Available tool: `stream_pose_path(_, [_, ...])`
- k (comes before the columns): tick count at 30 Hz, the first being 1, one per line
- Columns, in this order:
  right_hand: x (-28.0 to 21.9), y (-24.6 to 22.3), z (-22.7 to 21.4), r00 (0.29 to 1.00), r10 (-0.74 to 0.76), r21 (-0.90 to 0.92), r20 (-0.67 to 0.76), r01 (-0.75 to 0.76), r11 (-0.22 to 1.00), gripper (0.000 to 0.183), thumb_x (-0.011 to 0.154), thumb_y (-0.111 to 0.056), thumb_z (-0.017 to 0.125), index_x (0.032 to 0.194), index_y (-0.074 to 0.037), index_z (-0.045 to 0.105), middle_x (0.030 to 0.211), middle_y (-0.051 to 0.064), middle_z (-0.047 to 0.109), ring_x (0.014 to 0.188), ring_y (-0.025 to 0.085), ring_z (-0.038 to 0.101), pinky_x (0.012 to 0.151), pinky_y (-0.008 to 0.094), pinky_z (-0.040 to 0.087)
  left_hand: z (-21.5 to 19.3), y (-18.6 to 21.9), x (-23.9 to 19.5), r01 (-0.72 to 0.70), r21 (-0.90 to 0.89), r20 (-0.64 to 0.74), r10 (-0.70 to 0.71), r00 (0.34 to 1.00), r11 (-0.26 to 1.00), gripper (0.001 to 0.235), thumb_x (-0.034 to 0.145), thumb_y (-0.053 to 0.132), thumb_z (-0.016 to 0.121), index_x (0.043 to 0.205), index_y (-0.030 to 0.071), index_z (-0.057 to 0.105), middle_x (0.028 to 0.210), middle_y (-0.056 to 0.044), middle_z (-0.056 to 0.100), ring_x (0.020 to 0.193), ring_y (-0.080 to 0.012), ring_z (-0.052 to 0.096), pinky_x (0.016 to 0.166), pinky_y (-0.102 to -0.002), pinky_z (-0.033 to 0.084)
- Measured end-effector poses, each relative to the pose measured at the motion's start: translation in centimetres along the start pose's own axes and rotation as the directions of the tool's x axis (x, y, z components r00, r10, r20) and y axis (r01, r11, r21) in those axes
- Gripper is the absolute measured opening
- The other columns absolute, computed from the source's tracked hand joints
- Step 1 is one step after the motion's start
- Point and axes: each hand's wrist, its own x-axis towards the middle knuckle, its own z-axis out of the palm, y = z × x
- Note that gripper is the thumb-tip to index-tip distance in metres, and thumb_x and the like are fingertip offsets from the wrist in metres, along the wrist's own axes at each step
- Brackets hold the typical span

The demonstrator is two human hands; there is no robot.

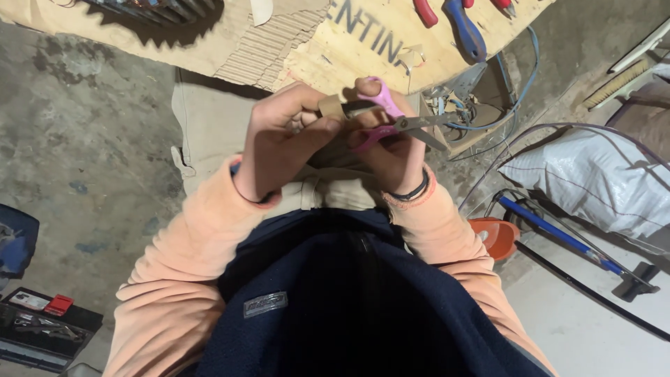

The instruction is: The person is cutting strips of cardboard using a pair of scissors.

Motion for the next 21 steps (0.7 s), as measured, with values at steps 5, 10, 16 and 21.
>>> stream_pose_path(5, [-0.5, 1.7, 0.7, 0.995, -0.06, 0.057, -0.083, 0.065, 0.996, 0.059, 0.099, 0.009, 0.067, 0.153, 0.0, 0.046, 0.133, 0.011, 0.066, 0.106, 0.013, 0.067, 0.094, 0.026, 0.053, 0.5, 0.3, -0.4, -0.117, 0.16, -0.045, 0.126, 0.991, 0.98, 0.011, 0.104, -0.001, 0.069, 0.114, -0.001, 0.068, 0.1, -0.002, 0.062, 0.085, -0.0048, 0.054, 0.076, -0.022, 0.045])
stream_pose_path(10, [-0.7, 1.5, 0.9, 0.998, -0.059, 0.15, 0.006, 0.057, 0.987, 0.059, 0.1, 0.008, 0.068, 0.154, -0.001, 0.047, 0.116, 0.009, 0.072, 0.102, 0.01, 0.066, 0.091, 0.023, 0.051, 0.2, 0.4, -0.9, -0.108, 0.293, -0.069, 0.134, 0.989, 0.95, 0.01, 0.103, -0.001, 0.067, 0.112, -0.001, 0.068, 0.097, -0.005, 0.065, 0.081, -0.0063, 0.058, 0.071, -0.023, 0.047])
stream_pose_path(16, [0.8, 0.0, -0.5, 0.981, -0.098, -0.242, 0.169, 0.138, 0.961, 0.013, 0.097, 0.0, 0.062, 0.108, 0.002, 0.069, 0.096, 0.008, 0.073, 0.09, 0.016, 0.073, 0.083, 0.028, 0.058, -1.8, 2.2, -1.6, -0.125, 0.309, -0.169, 0.183, 0.968, 0.943, 0.008, 0.108, 0.002, 0.064, 0.101, -0.001, 0.06, 0.091, -0.005, 0.066, 0.074, -0.0081, 0.063, 0.067, -0.025, 0.052])
stream_pose_path(21, [1.5, -0.3, -0.1, 0.891, 0.007, -0.254, 0.454, 0.122, 0.959, 0.01, 0.095, -0.009, 0.063, 0.097, 0.001, 0.066, 0.087, 0.01, 0.069, 0.078, 0.019, 0.066, 0.075, 0.031, 0.053, -3.8, 3.0, -2.4, -0.242, 0.437, -0.05, 0.292, 0.955, 0.866, 0.016, 0.112, 0.003, 0.064, 0.097, -0.001, 0.059, 0.085, -0.007, 0.06, 0.072, -0.0118, 0.056, 0.065, -0.025, 0.045])
